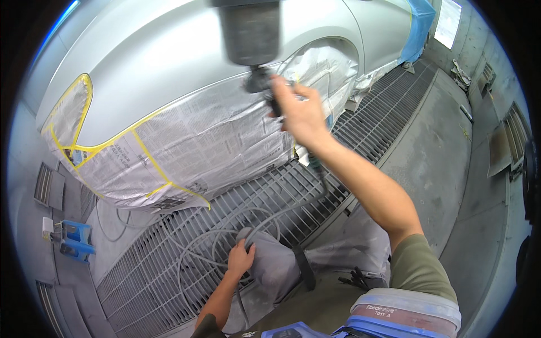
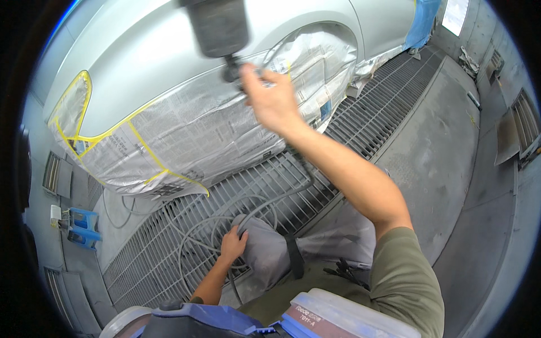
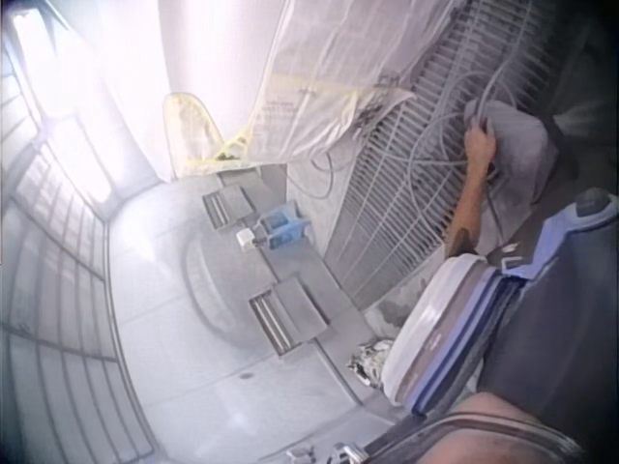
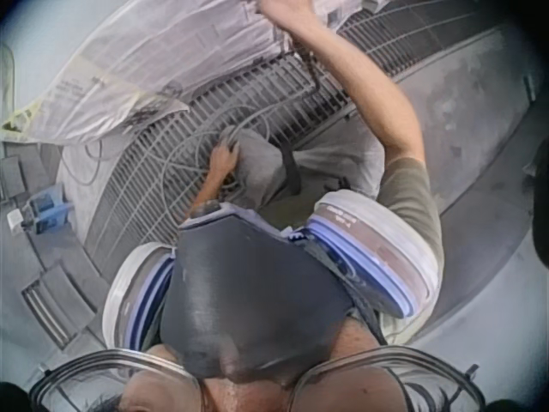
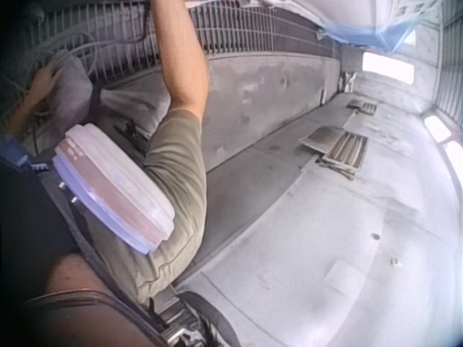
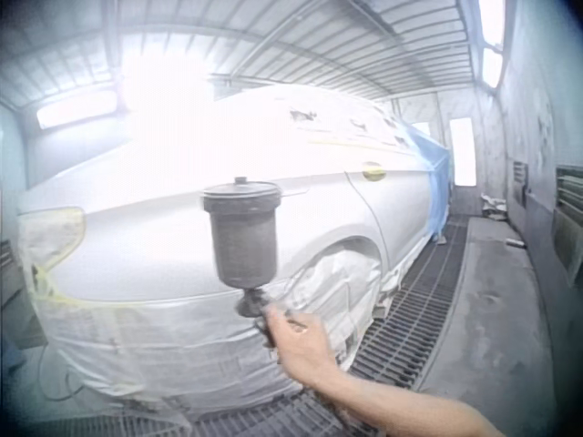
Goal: The person wipes the rear quarter panel of a silver car with a yellow cloth, then uses a spray gun to apply paint in even strokes. They repeat wiping and spraying on the same panel, moving around the vehicle to cover different areas.
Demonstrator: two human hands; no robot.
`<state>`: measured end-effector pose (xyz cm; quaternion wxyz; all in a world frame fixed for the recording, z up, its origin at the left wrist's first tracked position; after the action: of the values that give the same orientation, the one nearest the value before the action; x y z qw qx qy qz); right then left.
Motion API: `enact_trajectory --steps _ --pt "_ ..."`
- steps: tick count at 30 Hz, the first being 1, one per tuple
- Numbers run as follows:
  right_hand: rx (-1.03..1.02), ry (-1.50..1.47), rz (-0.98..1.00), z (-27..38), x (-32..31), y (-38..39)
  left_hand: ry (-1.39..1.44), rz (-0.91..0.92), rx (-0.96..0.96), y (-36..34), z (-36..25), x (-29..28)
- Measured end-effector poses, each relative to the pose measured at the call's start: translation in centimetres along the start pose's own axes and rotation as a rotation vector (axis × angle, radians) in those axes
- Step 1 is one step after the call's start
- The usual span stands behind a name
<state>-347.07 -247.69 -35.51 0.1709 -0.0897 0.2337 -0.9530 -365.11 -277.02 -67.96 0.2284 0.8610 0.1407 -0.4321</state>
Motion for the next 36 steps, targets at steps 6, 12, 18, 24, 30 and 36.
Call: enact_trajectory --steps 6,12,18,24,30,36 --pt "-0.071 -0.082 0.238 3.7 12.3 0.9 0.086 -0.082 -0.041 2.0 1.9 0.6" --pt "-0.105 -0.097 0.387 4.7 11.8 -0.6 0.062 -0.064 -0.085 1.4 1.4 0.3" --pt "0.129 0.017 0.101 2.6 -3.5 -2.8 0.035 0.02 0.017 -0.9 -2.4 1.1" --pt "0.061 -0.033 -0.219 0.0 -19.1 -5.0 0.036 0.052 0.126 -3.2 -7.9 1.7" --pt "-0.084 0.516 -0.642 0.1 -24.4 -6.9 0.085 0.06 0.189 -3.4 -9.1 1.7" --pt "-0.008 0.478 -0.468 2.6 -16.0 -4.4 0.123 -0.099 0.164 -1.9 -4.2 1.4"
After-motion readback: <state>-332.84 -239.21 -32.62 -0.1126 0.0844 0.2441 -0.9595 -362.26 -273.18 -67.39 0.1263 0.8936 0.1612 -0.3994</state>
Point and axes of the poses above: each hand's wrist, its own y-axis away from the middle knuckle, its own x-axis out of the palm, z = x × y, the point moved 1 cm from there along -y, towards the middle knuckle, and after that the axes turned 5 degrees about -x, right-handed, at the moved point
